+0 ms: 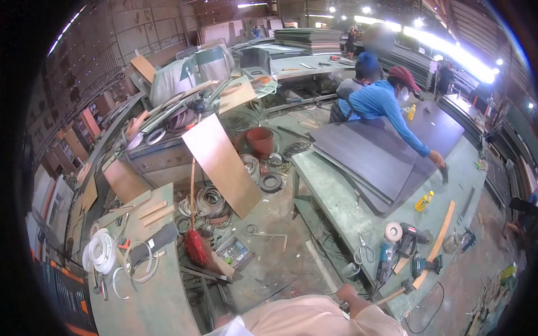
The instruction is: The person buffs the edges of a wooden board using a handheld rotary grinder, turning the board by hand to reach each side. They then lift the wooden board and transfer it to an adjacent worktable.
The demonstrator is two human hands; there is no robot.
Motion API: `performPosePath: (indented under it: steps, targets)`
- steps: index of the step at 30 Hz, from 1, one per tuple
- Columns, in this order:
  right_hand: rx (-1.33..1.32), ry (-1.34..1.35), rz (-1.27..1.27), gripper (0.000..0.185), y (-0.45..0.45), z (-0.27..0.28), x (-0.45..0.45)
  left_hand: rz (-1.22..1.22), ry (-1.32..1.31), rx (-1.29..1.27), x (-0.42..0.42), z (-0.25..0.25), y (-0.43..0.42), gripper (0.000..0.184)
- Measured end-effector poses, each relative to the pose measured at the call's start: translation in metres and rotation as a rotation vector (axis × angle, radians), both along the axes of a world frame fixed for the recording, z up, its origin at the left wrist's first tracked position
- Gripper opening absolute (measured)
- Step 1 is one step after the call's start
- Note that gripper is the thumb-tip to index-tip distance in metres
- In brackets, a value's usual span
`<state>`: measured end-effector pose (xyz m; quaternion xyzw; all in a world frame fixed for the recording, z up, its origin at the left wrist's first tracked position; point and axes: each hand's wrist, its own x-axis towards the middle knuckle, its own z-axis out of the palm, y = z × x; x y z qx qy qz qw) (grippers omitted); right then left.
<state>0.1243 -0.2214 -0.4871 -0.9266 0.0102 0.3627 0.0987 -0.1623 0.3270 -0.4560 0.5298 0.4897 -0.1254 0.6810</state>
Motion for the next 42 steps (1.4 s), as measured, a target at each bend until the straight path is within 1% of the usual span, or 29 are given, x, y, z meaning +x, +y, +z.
performPosePath:
  steps: [1,5,7,8,9,10,11,12,13,14,16,18,20,21,22,23,25,27,28,29,30,31,32,34,35,36,37,38,42]
  targets:
    - [-0.051,0.056,0.016,0.040,-0.003,0.003,-0.001,-0.130,-0.028,0.126,-0.002,-0.010,0.001,0.032]
    - [0.002,0.058,-0.074,0.039,-0.007,0.007,0.001,-0.656,-0.142,0.624,-0.009,-0.037,0.004,0.033]
    - [-0.034,-0.036,0.051,0.045,0.001,-0.002,0.008,-0.910,-0.194,0.863,-0.017,-0.042,-0.001,0.034]
    - [-0.033,-0.030,0.059,0.045,0.006,-0.008,0.011,-1.032,-0.217,0.980,-0.022,-0.042,-0.005,0.034]
    - [0.004,-0.151,0.033,0.041,0.014,-0.012,0.015,-1.022,-0.205,0.978,-0.013,-0.027,-0.014,0.034]
    - [0.043,-0.272,0.010,0.041,0.022,-0.014,0.018,-0.629,0.014,0.659,-0.008,-0.015,-0.022,0.033]
    - [0.045,-0.266,0.028,0.041,0.028,-0.016,0.021,-0.230,0.212,0.331,-0.007,-0.005,-0.028,0.033]
    - [0.141,-0.220,-0.045,0.043,0.037,-0.005,0.026,-0.214,0.219,0.327,-0.008,0.001,-0.032,0.033]
    - [0.236,-0.172,-0.118,0.046,0.043,0.003,0.031,-0.322,0.053,0.423,-0.012,-0.003,-0.029,0.031]
    - [0.237,-0.167,-0.102,0.046,0.045,-0.002,0.035,-0.428,-0.115,0.520,-0.015,-0.002,-0.031,0.029]
    - [0.298,-0.224,0.079,0.046,0.050,-0.010,0.045,-0.375,-0.159,0.471,-0.017,0.008,-0.038,0.029]
    - [0.334,-0.214,0.120,0.046,0.049,-0.006,0.051,-0.323,-0.206,0.423,-0.021,0.015,-0.050,0.028]
    - [0.369,-0.204,0.159,0.045,0.048,0.003,0.060,-0.305,-0.293,0.510,-0.026,0.018,-0.062,0.028]
    - [0.299,-0.079,0.147,0.045,0.048,0.007,0.066,-0.293,-0.288,0.510,-0.029,0.020,-0.069,0.028]
    - [0.225,0.045,0.132,0.045,0.047,0.009,0.070,-0.251,-0.156,0.418,-0.031,0.030,-0.078,0.027]
    - [0.223,0.051,0.139,0.045,0.043,-0.003,0.073,-0.211,-0.025,0.323,-0.030,0.041,-0.086,0.025]
    - [0.204,0.070,0.220,0.048,0.029,-0.037,0.077,-0.191,0.006,0.331,-0.036,0.044,-0.100,0.023]
    - [0.165,0.025,0.261,0.049,0.028,-0.026,0.079,-0.200,0.032,0.331,-0.049,0.014,-0.113,0.022]
    - [0.130,-0.026,0.310,0.050,0.025,-0.021,0.077,0.131,0.053,0.131,-0.055,-0.004,-0.124,0.021]
    - [0.123,-0.015,0.294,0.050,0.018,-0.033,0.076,0.466,0.080,-0.068,-0.058,-0.012,-0.132,0.020]
    - [0.118,-0.144,0.391,0.051,0.013,-0.060,0.078,0.455,0.095,-0.072,-0.058,-0.007,-0.136,0.020]
    - [0.115,-0.272,0.491,0.052,0.008,-0.076,0.075,0.333,0.167,0.007,-0.056,0.004,-0.140,0.020]
    - [0.110,-0.256,0.487,0.052,0.009,-0.062,0.073,0.212,0.238,0.082,-0.056,0.015,-0.144,0.022]
    - [0.143,0.110,0.153,0.050,0.026,-0.019,0.089,-0.024,0.371,0.228,-0.055,0.035,-0.151,0.033]
    - [0.136,0.122,0.158,0.050,0.031,-0.011,0.093,-0.141,0.433,0.296,-0.054,0.044,-0.156,0.040]
    - [0.143,0.123,0.203,0.049,0.035,-0.005,0.096,-0.137,0.443,0.286,-0.056,0.044,-0.159,0.040]
    - [0.150,0.123,0.249,0.052,0.039,0.001,0.099,-0.083,0.265,0.246,-0.057,0.045,-0.161,0.022]
    - [0.142,0.132,0.256,0.052,0.043,0.005,0.103,-0.028,0.087,0.208,-0.059,0.047,-0.164,0.016]
    - [0.172,0.110,0.290,0.051,0.063,0.015,0.115,-0.014,0.017,0.245,-0.067,0.051,-0.172,0.016]
